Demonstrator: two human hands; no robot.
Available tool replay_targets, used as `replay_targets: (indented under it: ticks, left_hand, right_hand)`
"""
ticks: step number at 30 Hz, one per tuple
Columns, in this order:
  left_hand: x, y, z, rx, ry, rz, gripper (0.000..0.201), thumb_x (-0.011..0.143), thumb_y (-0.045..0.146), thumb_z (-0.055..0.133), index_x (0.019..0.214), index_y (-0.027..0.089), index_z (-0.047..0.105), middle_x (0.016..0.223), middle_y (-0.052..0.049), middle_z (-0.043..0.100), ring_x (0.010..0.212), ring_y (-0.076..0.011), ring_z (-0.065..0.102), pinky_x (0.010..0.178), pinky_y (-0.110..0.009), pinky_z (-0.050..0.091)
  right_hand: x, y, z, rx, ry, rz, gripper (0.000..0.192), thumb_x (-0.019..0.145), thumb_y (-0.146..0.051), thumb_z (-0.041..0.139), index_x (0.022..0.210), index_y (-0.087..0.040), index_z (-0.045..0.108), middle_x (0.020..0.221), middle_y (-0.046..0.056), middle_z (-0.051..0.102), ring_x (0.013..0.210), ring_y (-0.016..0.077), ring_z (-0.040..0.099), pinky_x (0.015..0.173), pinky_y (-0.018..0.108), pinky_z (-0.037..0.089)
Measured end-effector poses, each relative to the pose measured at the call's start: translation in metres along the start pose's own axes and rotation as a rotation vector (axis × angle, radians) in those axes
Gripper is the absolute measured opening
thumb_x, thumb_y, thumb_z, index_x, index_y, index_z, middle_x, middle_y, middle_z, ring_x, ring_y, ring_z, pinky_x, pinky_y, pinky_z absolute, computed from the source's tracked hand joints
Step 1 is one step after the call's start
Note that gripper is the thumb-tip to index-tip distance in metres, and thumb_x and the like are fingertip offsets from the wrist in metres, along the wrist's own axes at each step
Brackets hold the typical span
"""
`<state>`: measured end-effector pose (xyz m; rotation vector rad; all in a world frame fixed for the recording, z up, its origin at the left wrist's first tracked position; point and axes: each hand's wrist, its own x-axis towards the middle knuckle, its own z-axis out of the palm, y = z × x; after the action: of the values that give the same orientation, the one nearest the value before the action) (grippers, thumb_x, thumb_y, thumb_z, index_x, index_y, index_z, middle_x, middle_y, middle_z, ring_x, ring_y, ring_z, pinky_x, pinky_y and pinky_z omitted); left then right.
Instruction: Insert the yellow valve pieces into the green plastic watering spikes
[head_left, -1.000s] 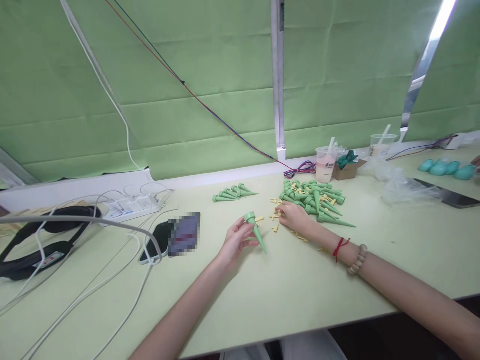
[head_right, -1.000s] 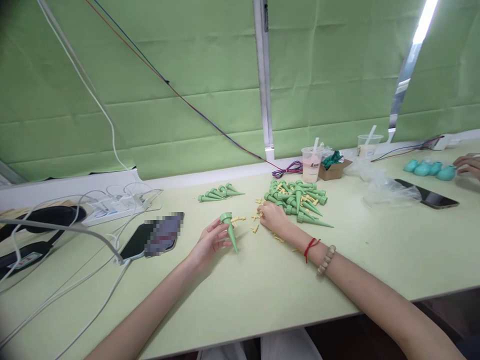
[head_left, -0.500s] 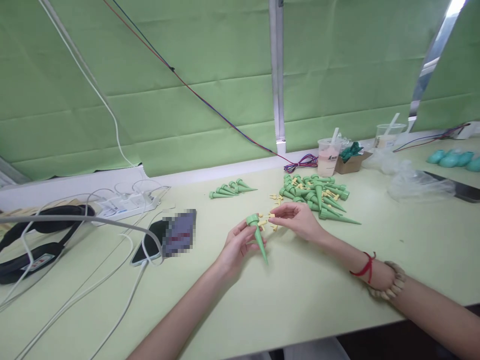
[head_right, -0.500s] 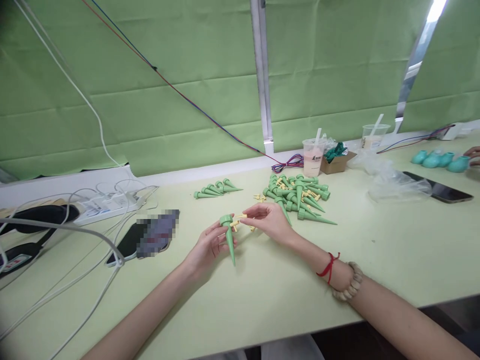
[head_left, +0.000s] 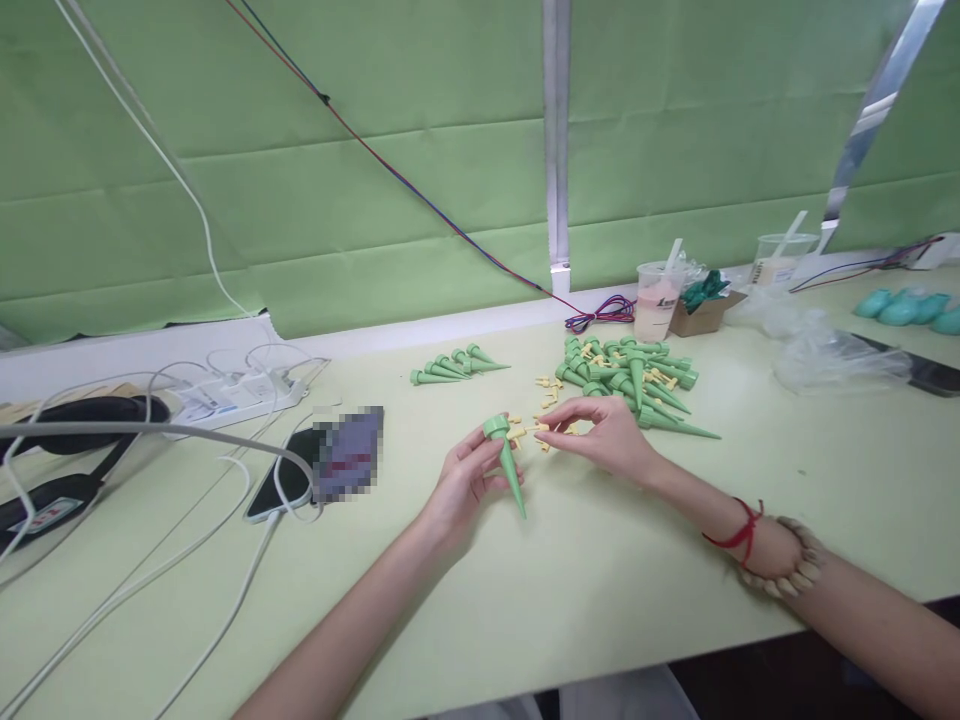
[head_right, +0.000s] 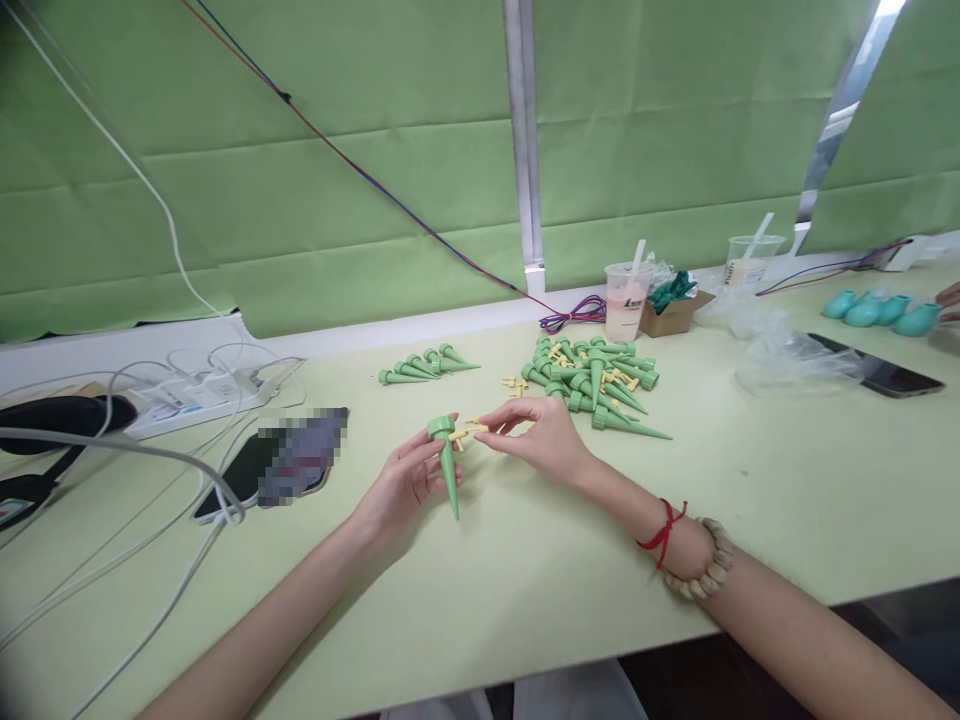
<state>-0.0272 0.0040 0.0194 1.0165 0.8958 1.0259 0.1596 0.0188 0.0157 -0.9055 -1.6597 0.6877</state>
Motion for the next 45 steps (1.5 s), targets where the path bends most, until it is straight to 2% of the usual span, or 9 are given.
replay_targets:
  ticks: [13, 18, 22, 25, 29, 34, 37, 41, 45]
  left_hand:
    - [-0.0042, -0.0042, 0.0006, 0.285, -0.055, 0.159, 0.057, 0.071, 0.034, 0.063, 0.125, 0.021, 0.047, 0.095, -0.006, 0.062, 0.071, -0.0146, 0.061, 0.061, -0.027, 0.052]
    - [-0.0069, -0.0046, 0.0052, 0.256, -0.064, 0.143, 0.06, 0.07, 0.033, 0.065, 0.126, 0.022, 0.047, 0.088, -0.005, 0.064, 0.069, -0.0146, 0.06, 0.061, -0.026, 0.052]
    - [-0.0049, -0.0044, 0.0033, 0.211, -0.04, 0.138, 0.058, 0.069, 0.034, 0.066, 0.123, 0.022, 0.049, 0.102, -0.007, 0.06, 0.069, -0.0142, 0.061, 0.058, -0.025, 0.052]
    - [-0.0044, -0.0038, 0.0015, 0.213, -0.025, 0.16, 0.059, 0.069, 0.034, 0.066, 0.124, 0.022, 0.049, 0.103, -0.008, 0.06, 0.069, -0.0139, 0.061, 0.059, -0.025, 0.052]
    - [-0.0057, -0.0035, 0.0027, 0.246, -0.039, 0.169, 0.059, 0.07, 0.034, 0.065, 0.125, 0.022, 0.048, 0.098, -0.007, 0.061, 0.071, -0.0143, 0.061, 0.062, -0.027, 0.053]
    - [-0.0049, -0.0049, 0.0036, 0.21, 0.015, 0.149, 0.059, 0.068, 0.033, 0.067, 0.123, 0.021, 0.05, 0.102, -0.008, 0.06, 0.074, -0.0151, 0.061, 0.06, -0.024, 0.051]
    - [-0.0045, -0.0059, 0.0032, 0.2, 0.013, 0.142, 0.058, 0.067, 0.032, 0.067, 0.122, 0.022, 0.051, 0.1, -0.007, 0.061, 0.075, -0.015, 0.06, 0.059, -0.023, 0.05]
    - [-0.0044, -0.0061, 0.0031, 0.21, -0.018, 0.149, 0.055, 0.068, 0.033, 0.067, 0.12, 0.023, 0.052, 0.098, -0.006, 0.061, 0.074, -0.0144, 0.059, 0.059, -0.024, 0.05]
    - [-0.0033, -0.0061, 0.0021, 0.224, 0.004, 0.151, 0.056, 0.068, 0.033, 0.066, 0.122, 0.022, 0.051, 0.102, -0.007, 0.059, 0.074, -0.0142, 0.059, 0.059, -0.024, 0.05]
  right_hand:
    - [-0.0032, 0.0006, 0.0024, -0.009, -0.136, 0.139, 0.025, 0.062, -0.038, 0.071, 0.074, -0.016, 0.071, 0.07, 0.005, 0.07, 0.063, 0.0159, 0.065, 0.059, 0.025, 0.052]
    - [-0.0022, 0.0015, 0.0011, 0.033, -0.275, 0.2, 0.044, 0.081, -0.049, 0.047, 0.061, -0.015, 0.066, 0.059, 0.004, 0.067, 0.055, 0.0132, 0.063, 0.057, 0.024, 0.051]
    - [-0.0005, -0.0003, 0.0, 0.001, -0.219, 0.069, 0.032, 0.073, -0.045, 0.059, 0.085, -0.016, 0.067, 0.077, 0.005, 0.069, 0.068, 0.0147, 0.064, 0.065, 0.026, 0.052]
    - [-0.0011, -0.002, 0.001, -0.062, -0.166, 0.046, 0.029, 0.064, -0.044, 0.068, 0.076, -0.017, 0.068, 0.074, 0.004, 0.069, 0.065, 0.0153, 0.064, 0.063, 0.026, 0.052]
    - [-0.0023, -0.0021, 0.0013, -0.013, -0.259, 0.138, 0.042, 0.078, -0.05, 0.05, 0.062, -0.015, 0.066, 0.062, 0.005, 0.068, 0.057, 0.0145, 0.063, 0.059, 0.026, 0.052]
    - [-0.001, -0.004, -0.0009, 0.001, -0.222, 0.085, 0.037, 0.078, -0.047, 0.052, 0.088, -0.015, 0.068, 0.076, 0.006, 0.069, 0.068, 0.0152, 0.064, 0.066, 0.027, 0.052]
    - [-0.0013, -0.0035, -0.0007, -0.048, -0.192, 0.094, 0.03, 0.07, -0.044, 0.063, 0.08, -0.016, 0.07, 0.076, 0.005, 0.07, 0.067, 0.0152, 0.064, 0.064, 0.026, 0.053]
    - [-0.0012, 0.0017, -0.0009, 0.024, -0.303, 0.202, 0.047, 0.083, -0.049, 0.043, 0.066, -0.013, 0.068, 0.058, 0.005, 0.066, 0.053, 0.0117, 0.06, 0.054, 0.023, 0.051]
    - [-0.0005, 0.0025, -0.0007, -0.014, -0.247, 0.099, 0.033, 0.074, -0.046, 0.058, 0.081, -0.015, 0.069, 0.076, 0.005, 0.068, 0.063, 0.0131, 0.061, 0.06, 0.024, 0.051]
